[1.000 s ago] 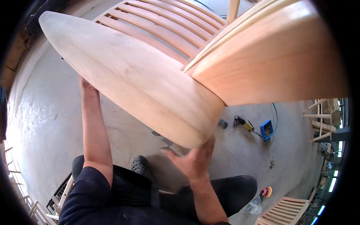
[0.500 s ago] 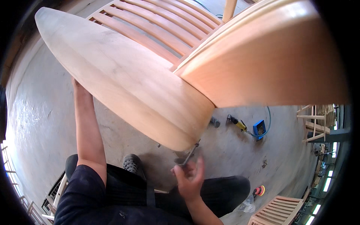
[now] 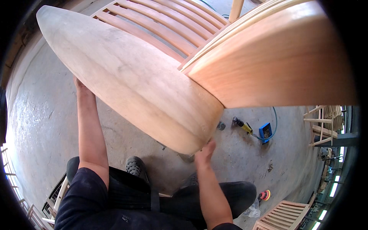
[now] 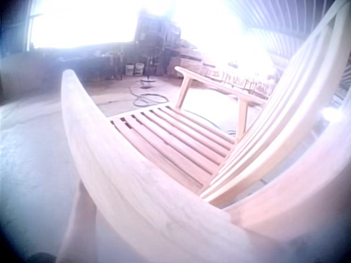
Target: The person uses a large metal clamp to secure a wooden chair frame while sitting on the floor. They then use a cordless drill to drive screws into the chair leg to fasten it to the frame.
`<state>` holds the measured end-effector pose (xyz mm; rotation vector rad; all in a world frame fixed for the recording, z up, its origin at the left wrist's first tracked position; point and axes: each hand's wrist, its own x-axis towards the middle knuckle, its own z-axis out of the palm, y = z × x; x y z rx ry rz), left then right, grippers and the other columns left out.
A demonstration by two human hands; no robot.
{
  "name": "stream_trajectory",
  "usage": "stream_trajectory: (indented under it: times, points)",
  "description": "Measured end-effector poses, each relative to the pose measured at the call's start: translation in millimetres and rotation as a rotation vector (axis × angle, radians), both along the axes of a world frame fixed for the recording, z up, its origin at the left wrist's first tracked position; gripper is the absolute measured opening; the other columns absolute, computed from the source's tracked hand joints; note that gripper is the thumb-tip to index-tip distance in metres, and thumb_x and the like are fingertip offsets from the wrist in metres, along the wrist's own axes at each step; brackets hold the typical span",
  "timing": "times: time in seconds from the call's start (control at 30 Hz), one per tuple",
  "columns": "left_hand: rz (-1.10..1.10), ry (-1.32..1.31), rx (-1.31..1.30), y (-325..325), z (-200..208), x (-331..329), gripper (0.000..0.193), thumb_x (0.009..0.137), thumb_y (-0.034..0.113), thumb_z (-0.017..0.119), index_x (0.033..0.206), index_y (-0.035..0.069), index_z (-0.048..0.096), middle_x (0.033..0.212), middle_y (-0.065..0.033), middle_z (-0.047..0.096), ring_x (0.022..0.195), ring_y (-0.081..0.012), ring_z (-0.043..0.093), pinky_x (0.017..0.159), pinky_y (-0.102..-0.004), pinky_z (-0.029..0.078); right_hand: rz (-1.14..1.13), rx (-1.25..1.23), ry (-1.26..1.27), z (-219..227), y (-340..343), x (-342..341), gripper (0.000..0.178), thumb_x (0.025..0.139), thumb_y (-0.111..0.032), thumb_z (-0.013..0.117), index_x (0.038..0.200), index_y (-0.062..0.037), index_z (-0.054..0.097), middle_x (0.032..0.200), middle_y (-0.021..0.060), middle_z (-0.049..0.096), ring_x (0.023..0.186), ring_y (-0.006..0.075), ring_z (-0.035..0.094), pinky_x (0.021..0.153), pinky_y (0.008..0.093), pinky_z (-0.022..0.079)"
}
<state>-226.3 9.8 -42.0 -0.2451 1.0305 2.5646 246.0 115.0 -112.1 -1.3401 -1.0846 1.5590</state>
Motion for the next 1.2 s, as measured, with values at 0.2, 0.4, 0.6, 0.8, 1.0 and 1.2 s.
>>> stream_trajectory:
  times: [0.2, 0.4, 0.6, 0.8, 1.0, 1.2]
  points:
    - [0.026, -0.012, -0.008, -2.7, 7.1, 8.1, 0.05, 0.106, 0.058, 0.034, 0.087, 0.012, 0.042, 0.063, 0.0, 0.037, 0.052, -0.0153, 0.039, 0.047, -0.0308, 0.035, 0.125, -0.421, 0.181, 92.1, -102.8, 0.1, 0.019, 0.101, -0.017, 0.053, 0.098, -0.0011, 0.062, 0.082, 0.01, 0.067, 0.067, 0.0182, 0.064, 0.052, 0.0281, 0.047]
    - [0.023, -0.015, -0.008, -4.3, 5.7, 7.2, 0.051, 0.106, 0.059, 0.033, 0.087, 0.012, 0.043, 0.062, 0.0001, 0.038, 0.052, -0.0151, 0.04, 0.048, -0.0304, 0.035, 0.256, -0.039, -0.135, 149.9, -67.9, 24.8, 0.012, 0.099, -0.013, 0.06, 0.098, -0.0016, 0.06, 0.075, 0.0054, 0.063, 0.057, 0.0145, 0.06, 0.051, 0.0256, 0.046]
    - [-0.012, 0.024, -0.012, -2.9, 1.8, 3.0, 0.052, 0.106, 0.059, 0.032, 0.087, 0.012, 0.042, 0.063, -0.0002, 0.037, 0.052, -0.0153, 0.039, 0.048, -0.0303, 0.035, -0.029, 0.285, -0.102, 82.0, 20.3, -6.5, 0.012, 0.095, -0.011, 0.069, 0.096, -0.0031, 0.06, 0.085, 0.0002, 0.061, 0.072, 0.0088, 0.056, 0.065, 0.0226, 0.045]
    - [0.015, 0.039, -0.031, 0.0, 1.9, 4.9, 0.052, 0.107, 0.058, 0.031, 0.087, 0.012, 0.043, 0.063, -0.0005, 0.038, 0.052, -0.0153, 0.039, 0.047, -0.0305, 0.034, 0.061, 0.325, -0.134, 34.5, 2.8, -7.8, 0.02, 0.101, -0.02, 0.063, 0.104, -0.0001, 0.063, 0.08, 0.0054, 0.065, 0.064, 0.0116, 0.061, 0.049, 0.0252, 0.044]
    - [0.0, 0.004, 0.015, -4.6, 1.2, 3.5, 0.052, 0.106, 0.059, 0.032, 0.087, 0.012, 0.043, 0.063, -0.0001, 0.038, 0.052, -0.0153, 0.039, 0.047, -0.0303, 0.034, 0.392, -0.098, -0.294, 64.7, -74.8, 4.3, 0.019, 0.099, -0.016, 0.061, 0.097, 0.0016, 0.067, 0.088, 0.0113, 0.07, 0.074, 0.0148, 0.066, 0.063, 0.029, 0.05]
    - [0.016, 0.021, -0.003, -1.9, 3.4, 9.3, 0.053, 0.106, 0.059, 0.031, 0.087, 0.012, 0.043, 0.062, 0.0003, 0.037, 0.051, -0.0151, 0.039, 0.047, -0.0301, 0.035, 0.336, -0.353, 0.101, 158.1, -82.8, 16.6, 0.016, 0.098, -0.013, 0.062, 0.104, 0.0015, 0.064, 0.083, 0.0129, 0.07, 0.069, 0.0185, 0.068, 0.057, 0.0295, 0.052]
